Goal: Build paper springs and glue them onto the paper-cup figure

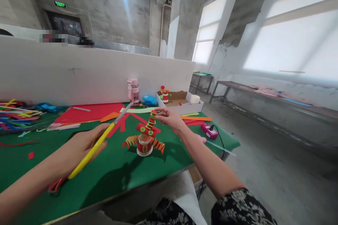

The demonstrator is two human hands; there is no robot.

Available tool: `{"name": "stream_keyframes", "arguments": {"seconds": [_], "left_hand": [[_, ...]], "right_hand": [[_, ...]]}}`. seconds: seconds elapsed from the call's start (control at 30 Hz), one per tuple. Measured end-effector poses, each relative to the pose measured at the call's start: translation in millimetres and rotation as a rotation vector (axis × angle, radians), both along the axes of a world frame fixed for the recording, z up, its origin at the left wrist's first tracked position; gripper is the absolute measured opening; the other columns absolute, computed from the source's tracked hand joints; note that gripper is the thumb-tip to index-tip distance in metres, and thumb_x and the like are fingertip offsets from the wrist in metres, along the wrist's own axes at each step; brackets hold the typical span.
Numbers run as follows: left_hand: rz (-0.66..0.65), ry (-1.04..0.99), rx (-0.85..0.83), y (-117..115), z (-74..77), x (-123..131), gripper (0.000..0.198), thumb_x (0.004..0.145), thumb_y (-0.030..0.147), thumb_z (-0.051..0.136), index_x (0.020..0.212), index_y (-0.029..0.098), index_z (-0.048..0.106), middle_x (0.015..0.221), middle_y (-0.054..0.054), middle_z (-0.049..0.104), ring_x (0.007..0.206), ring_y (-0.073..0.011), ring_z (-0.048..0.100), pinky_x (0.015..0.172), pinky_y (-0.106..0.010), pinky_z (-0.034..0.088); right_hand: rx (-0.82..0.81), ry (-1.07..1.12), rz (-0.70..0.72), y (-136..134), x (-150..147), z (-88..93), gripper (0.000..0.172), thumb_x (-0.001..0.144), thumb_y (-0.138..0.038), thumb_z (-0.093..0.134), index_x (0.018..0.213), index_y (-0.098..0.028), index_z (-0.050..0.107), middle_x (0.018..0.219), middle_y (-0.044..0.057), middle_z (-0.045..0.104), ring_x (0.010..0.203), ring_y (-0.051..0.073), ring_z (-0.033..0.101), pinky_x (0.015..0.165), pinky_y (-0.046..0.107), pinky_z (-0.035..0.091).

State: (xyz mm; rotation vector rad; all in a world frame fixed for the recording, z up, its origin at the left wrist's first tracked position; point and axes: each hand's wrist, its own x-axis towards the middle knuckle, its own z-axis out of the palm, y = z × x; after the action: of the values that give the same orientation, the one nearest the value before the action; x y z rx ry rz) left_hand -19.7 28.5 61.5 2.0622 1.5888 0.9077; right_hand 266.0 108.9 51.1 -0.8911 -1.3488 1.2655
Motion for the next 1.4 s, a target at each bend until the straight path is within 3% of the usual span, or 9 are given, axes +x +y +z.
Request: {"name": "stream_keyframes", "arguments": {"seconds": [0.1, 0.3, 0.5, 0.67, 0.87, 0.97, 1.07, 1.3, 1.4], "left_hand": [[-0.080, 0.193, 0.004, 11, 11.9, -4, 0.043, 0.087, 0.043, 0.044, 0.120, 0.019, 0.058, 0.089, -0.006, 0.072, 0.081, -0.0261, 0.062, 0.073, -0.026, 0.039], [-0.141, 0.307, -0.053, 19, 25.9, -11, 0.045, 0.091, 0.041, 0.040, 0.127, 0.022, 0.060, 0.118, -0.007, 0.071, 0.100, -0.0319, 0.063, 0.082, -0.029, 0.039], [-0.147, 0.434, -0.053, 29, 27.5, -23, 0.052, 0.091, 0.042, 0.040, 0.135, 0.018, 0.053, 0.126, -0.013, 0.067, 0.105, -0.0350, 0.062, 0.081, -0.031, 0.039], [-0.003, 0.487, -0.102, 33, 23.8, -23, 0.044, 0.091, 0.036, 0.040, 0.125, 0.013, 0.056, 0.102, -0.008, 0.073, 0.092, -0.0295, 0.066, 0.072, -0.026, 0.039], [0.033, 0.450, -0.223, 42, -12.9, -17, 0.047, 0.094, 0.041, 0.031, 0.124, 0.009, 0.049, 0.082, -0.005, 0.069, 0.077, -0.0241, 0.066, 0.064, -0.025, 0.042], [0.156, 0.562, -0.300, 47, -40.3, -5, 0.036, 0.087, 0.029, 0.040, 0.116, 0.009, 0.052, 0.087, -0.014, 0.070, 0.082, -0.0316, 0.068, 0.064, -0.030, 0.044], [0.239, 0.702, -0.289, 43, -60.7, 7, 0.036, 0.089, 0.026, 0.035, 0.119, 0.012, 0.048, 0.102, -0.021, 0.069, 0.089, -0.0378, 0.069, 0.064, -0.038, 0.047], [0.340, 0.788, -0.224, 23, -80.6, 21, 0.035, 0.093, 0.021, 0.023, 0.110, 0.011, 0.052, 0.099, -0.024, 0.067, 0.085, -0.0363, 0.071, 0.067, -0.044, 0.051], [0.312, 0.810, -0.191, 22, -85.4, 18, 0.034, 0.094, 0.023, 0.024, 0.110, 0.012, 0.053, 0.099, -0.023, 0.066, 0.084, -0.0364, 0.071, 0.065, -0.043, 0.051]], "right_hand": [[0.042, -0.011, -0.024, 3, -4, -1.9, 0.028, 0.063, -0.022, 0.083, 0.088, -0.019, 0.071, 0.071, -0.001, 0.070, 0.061, 0.010, 0.061, 0.054, 0.021, 0.045], [0.071, 0.072, -0.008, 6, -17, -11.2, 0.029, 0.063, -0.021, 0.082, 0.089, -0.021, 0.070, 0.077, -0.001, 0.070, 0.074, 0.014, 0.068, 0.070, 0.029, 0.054], [0.078, 0.109, -0.048, 4, -28, -15.2, 0.031, 0.066, -0.019, 0.078, 0.095, -0.022, 0.067, 0.083, -0.002, 0.070, 0.078, 0.012, 0.066, 0.075, 0.028, 0.055], [0.047, 0.113, -0.064, 4, -33, -15.2, 0.033, 0.062, -0.015, 0.078, 0.093, -0.021, 0.067, 0.083, -0.002, 0.069, 0.079, 0.012, 0.064, 0.078, 0.029, 0.055], [0.027, 0.086, -0.032, 7, -33, -14.6, 0.042, 0.057, -0.013, 0.079, 0.095, -0.021, 0.064, 0.083, -0.001, 0.067, 0.079, 0.014, 0.066, 0.079, 0.030, 0.056], [0.021, 0.050, -0.008, 9, -30, -12.6, 0.042, 0.056, -0.014, 0.079, 0.095, -0.022, 0.064, 0.086, 0.000, 0.066, 0.081, 0.015, 0.066, 0.082, 0.032, 0.056], [0.010, 0.023, -0.004, 12, -26, -9.6, 0.043, 0.055, -0.013, 0.079, 0.093, -0.022, 0.064, 0.087, 0.000, 0.066, 0.082, 0.015, 0.066, 0.082, 0.032, 0.055], [-0.024, -0.031, 0.023, 19, -16, -9.3, 0.037, 0.051, -0.014, 0.082, 0.083, -0.018, 0.064, 0.080, -0.002, 0.066, 0.075, 0.013, 0.063, 0.080, 0.031, 0.053], [-0.028, -0.034, 0.010, 24, -13, -12.1, 0.036, 0.051, -0.014, 0.083, 0.080, -0.018, 0.063, 0.077, -0.003, 0.066, 0.073, 0.012, 0.063, 0.081, 0.033, 0.053]]}}
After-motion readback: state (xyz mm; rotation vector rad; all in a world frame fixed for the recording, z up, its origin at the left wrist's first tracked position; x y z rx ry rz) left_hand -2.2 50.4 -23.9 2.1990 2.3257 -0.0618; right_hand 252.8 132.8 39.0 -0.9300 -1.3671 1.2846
